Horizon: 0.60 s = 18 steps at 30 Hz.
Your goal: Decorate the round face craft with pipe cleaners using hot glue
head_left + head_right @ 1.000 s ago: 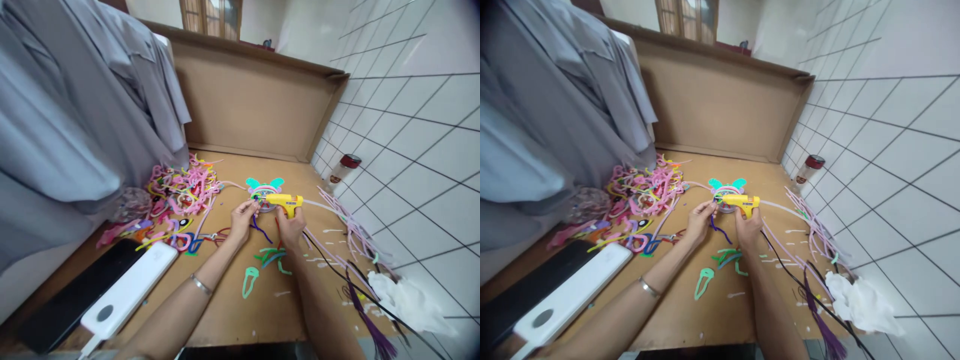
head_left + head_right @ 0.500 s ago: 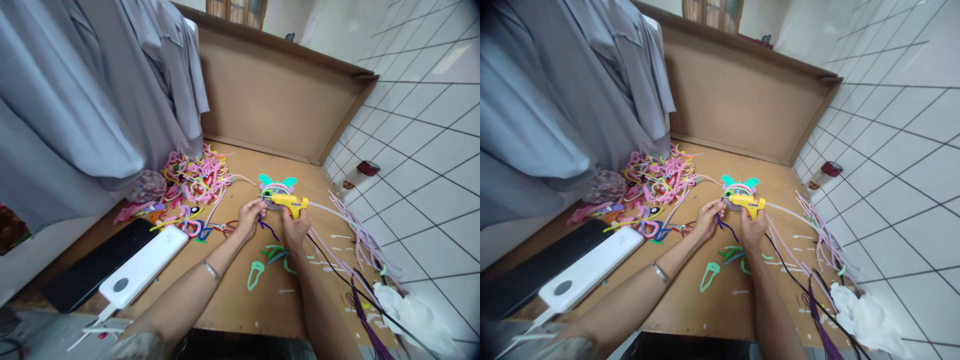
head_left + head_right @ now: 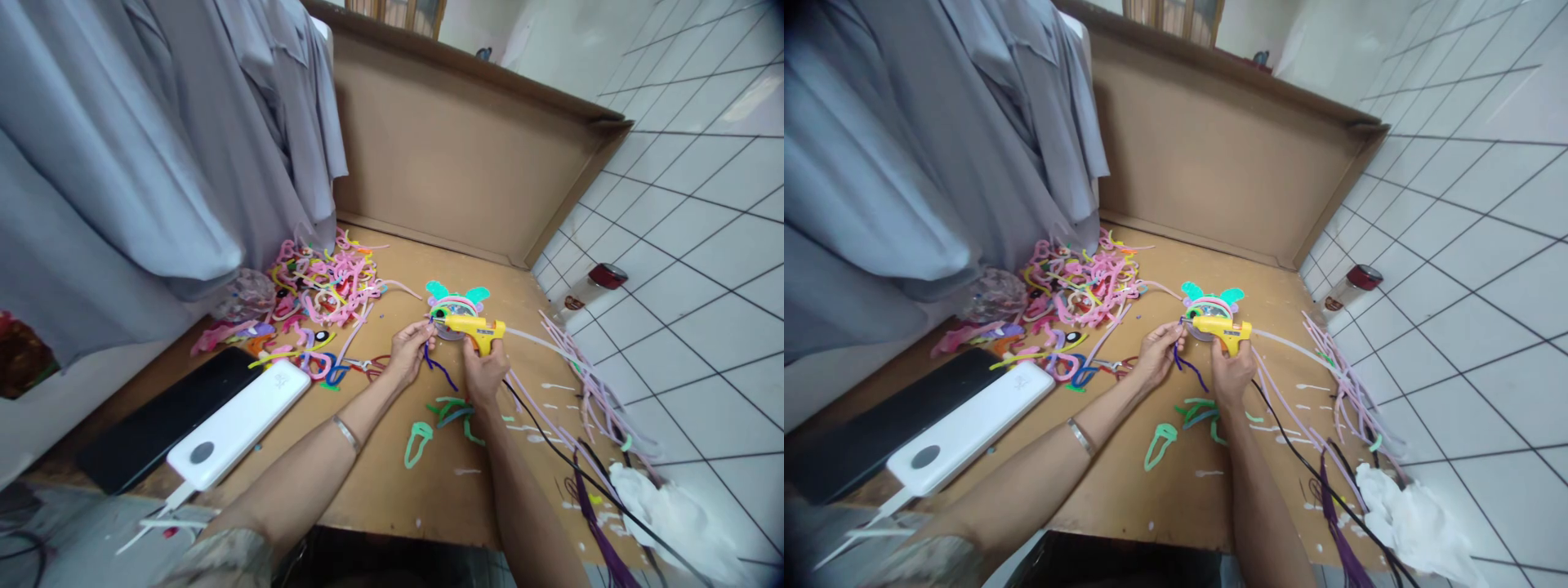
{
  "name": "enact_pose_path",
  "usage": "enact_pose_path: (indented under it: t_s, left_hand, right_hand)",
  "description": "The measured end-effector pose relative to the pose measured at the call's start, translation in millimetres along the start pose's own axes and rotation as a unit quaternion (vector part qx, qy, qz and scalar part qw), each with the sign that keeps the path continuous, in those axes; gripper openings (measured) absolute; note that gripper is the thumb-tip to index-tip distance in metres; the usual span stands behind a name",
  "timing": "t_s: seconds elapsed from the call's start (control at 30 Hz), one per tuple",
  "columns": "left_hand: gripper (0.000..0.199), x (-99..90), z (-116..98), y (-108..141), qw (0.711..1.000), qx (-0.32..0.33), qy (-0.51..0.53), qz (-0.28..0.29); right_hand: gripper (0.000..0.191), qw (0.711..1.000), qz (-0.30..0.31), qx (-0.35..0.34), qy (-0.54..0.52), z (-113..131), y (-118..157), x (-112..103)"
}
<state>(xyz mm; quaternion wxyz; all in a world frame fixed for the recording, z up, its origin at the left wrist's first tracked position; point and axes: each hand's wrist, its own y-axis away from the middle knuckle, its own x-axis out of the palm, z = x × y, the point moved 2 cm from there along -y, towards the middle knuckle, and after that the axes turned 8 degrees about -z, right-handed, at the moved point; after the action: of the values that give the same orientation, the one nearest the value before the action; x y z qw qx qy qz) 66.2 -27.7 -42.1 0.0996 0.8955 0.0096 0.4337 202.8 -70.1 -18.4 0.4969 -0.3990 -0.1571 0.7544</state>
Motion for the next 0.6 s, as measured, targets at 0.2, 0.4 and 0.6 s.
enact_pose_path:
  t_s: [0.2, 0.4, 0.6]
  left_hand:
    - [0.04, 0.1, -0.4, 0.5, 1.0, -0.006, -0.003, 0.01]
    - [0.041, 0.8, -0.8, 1.5, 1.0, -0.008, -0.007, 0.015]
    - [0.038, 0.1, 0.5, 0.6, 1.0, -0.004, -0.014, 0.018]
  right_hand:
    - [0.03, 1.0, 0.002, -0.005, 0.004, 0.5, -0.1, -0.6]
    - [0.03, 1.0, 0.007, 0.008, 0.003, 0.2, -1.1, -1.0]
    - [0.031, 1.0, -0.001, 0.0, 0.0, -0.4, -1.4, -2.1]
